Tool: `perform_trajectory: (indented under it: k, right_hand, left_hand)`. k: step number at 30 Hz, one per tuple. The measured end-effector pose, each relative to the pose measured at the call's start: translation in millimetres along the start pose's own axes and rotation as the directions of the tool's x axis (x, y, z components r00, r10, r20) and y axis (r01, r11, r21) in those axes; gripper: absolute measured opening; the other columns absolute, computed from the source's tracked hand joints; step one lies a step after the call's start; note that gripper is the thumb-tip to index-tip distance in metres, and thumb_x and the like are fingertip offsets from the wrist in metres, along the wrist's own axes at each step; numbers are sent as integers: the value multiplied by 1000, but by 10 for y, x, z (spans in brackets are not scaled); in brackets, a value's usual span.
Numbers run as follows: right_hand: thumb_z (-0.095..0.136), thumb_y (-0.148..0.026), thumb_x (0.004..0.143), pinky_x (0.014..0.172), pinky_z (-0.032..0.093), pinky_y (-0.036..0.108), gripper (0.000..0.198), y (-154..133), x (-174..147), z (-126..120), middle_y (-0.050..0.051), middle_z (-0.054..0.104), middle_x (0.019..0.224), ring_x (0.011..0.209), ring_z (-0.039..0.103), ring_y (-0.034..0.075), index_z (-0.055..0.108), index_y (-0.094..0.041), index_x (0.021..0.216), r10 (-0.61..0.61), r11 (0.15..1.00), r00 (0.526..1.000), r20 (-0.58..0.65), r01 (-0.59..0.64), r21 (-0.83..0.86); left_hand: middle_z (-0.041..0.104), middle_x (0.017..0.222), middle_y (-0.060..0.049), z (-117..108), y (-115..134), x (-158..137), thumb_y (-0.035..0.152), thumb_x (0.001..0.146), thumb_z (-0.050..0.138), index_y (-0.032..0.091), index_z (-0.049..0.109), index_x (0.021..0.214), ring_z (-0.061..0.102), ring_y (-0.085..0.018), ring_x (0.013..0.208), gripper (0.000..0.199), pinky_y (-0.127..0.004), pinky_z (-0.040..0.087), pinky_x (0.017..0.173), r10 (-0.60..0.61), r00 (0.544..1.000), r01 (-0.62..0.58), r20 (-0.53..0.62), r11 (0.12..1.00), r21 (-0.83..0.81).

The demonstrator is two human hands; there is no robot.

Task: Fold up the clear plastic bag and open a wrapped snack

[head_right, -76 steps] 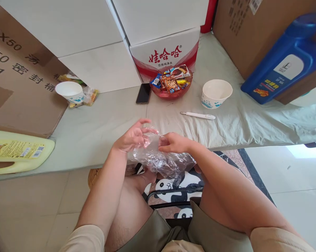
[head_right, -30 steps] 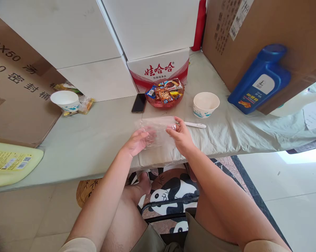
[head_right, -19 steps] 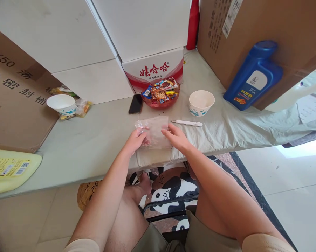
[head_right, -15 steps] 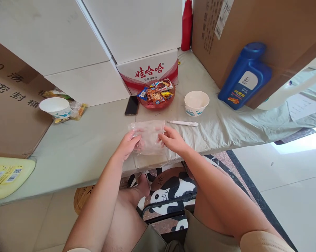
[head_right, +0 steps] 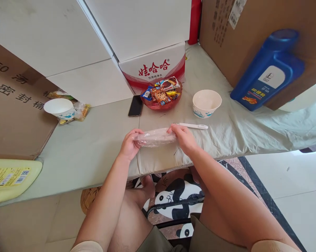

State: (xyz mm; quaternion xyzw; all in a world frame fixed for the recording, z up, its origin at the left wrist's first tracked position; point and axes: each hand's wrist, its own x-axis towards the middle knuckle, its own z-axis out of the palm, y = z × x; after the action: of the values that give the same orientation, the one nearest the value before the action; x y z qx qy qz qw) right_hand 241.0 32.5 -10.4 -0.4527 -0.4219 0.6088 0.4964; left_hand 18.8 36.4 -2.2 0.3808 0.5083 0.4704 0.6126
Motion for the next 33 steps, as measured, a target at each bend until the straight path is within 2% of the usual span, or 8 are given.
perform_trajectory:
  k: [6, 9, 15, 18, 22, 27, 30, 33]
  right_hand:
    - [75, -36, 63, 64, 40, 29, 60, 69, 23, 0, -6, 58, 77, 66, 52, 16, 47, -28, 115, 15, 988, 996, -84, -27, -149]
    - [69, -38, 70, 70, 42, 32, 33, 70, -19, 3, -2, 60, 78, 71, 54, 17, 55, -25, 96, -83, 962, 985, -151, 40, -269]
    - [56, -32, 84, 94, 44, 42, 9, 103, -207, 103, 7, 69, 106, 104, 62, 26, 51, -25, 83, -361, 820, 932, -37, 298, -489]
    - [53, -28, 87, 93, 48, 42, 9, 161, -272, 202, 8, 70, 108, 107, 64, 25, 52, -25, 96, -360, 811, 930, 80, 354, -466]
    - [50, -33, 91, 81, 52, 38, 26, 214, -262, 291, 6, 70, 98, 87, 67, 20, 54, -24, 114, -277, 884, 949, 154, 314, -346]
    - [62, -37, 82, 88, 51, 41, 28, 229, -185, 243, 10, 66, 113, 106, 62, 24, 58, -23, 106, -368, 861, 920, -136, 283, -423]
    - [67, -39, 77, 89, 51, 41, 46, 235, -164, 222, 10, 65, 118, 108, 62, 24, 53, -24, 118, -313, 900, 949, -39, 283, -332]
    - [64, -39, 79, 77, 53, 36, 31, 234, -151, 250, 5, 69, 94, 86, 66, 21, 57, -22, 104, -202, 946, 976, 82, 216, -242]
  left_hand:
    - [44, 59, 7, -72, -56, 56, 29, 82, 58, 24, 55, 95, 43, -8, 50, 15, -21, 35, 50, 168, 953, -124, -250, 976, 180]
    - [39, 60, 6, -27, -81, -40, 27, 86, 56, 23, 51, 86, 39, -9, 53, 6, -22, 34, 53, 327, 881, -241, -342, 932, 271]
    - [63, 106, -7, 224, -241, -288, 36, 85, 64, 23, 57, 106, 60, -20, 104, 25, -31, 46, 88, 432, 900, -360, -57, 811, 462]
    - [53, 141, -11, 301, -325, -259, 42, 78, 73, 26, 50, 128, 49, -26, 133, 57, -38, 41, 105, 401, 912, -398, 82, 820, 413]
    - [68, 123, -10, 338, -362, -132, 50, 78, 73, 23, 56, 123, 64, -25, 113, 55, -37, 48, 96, 274, 949, -303, 157, 931, 206]
    - [73, 89, -3, 344, -325, -76, 48, 71, 79, 20, 67, 95, 67, -17, 83, 39, -28, 52, 79, 214, 977, -213, -23, 977, 15]
    - [71, 81, 0, 347, -295, -84, 48, 67, 83, 20, 67, 89, 64, -13, 75, 40, -24, 51, 72, 154, 988, -152, 30, 986, -62]
    - [70, 81, 0, 370, -283, -86, 48, 65, 85, 19, 67, 93, 63, -12, 72, 44, -23, 49, 68, 136, 989, -134, 63, 990, -35]
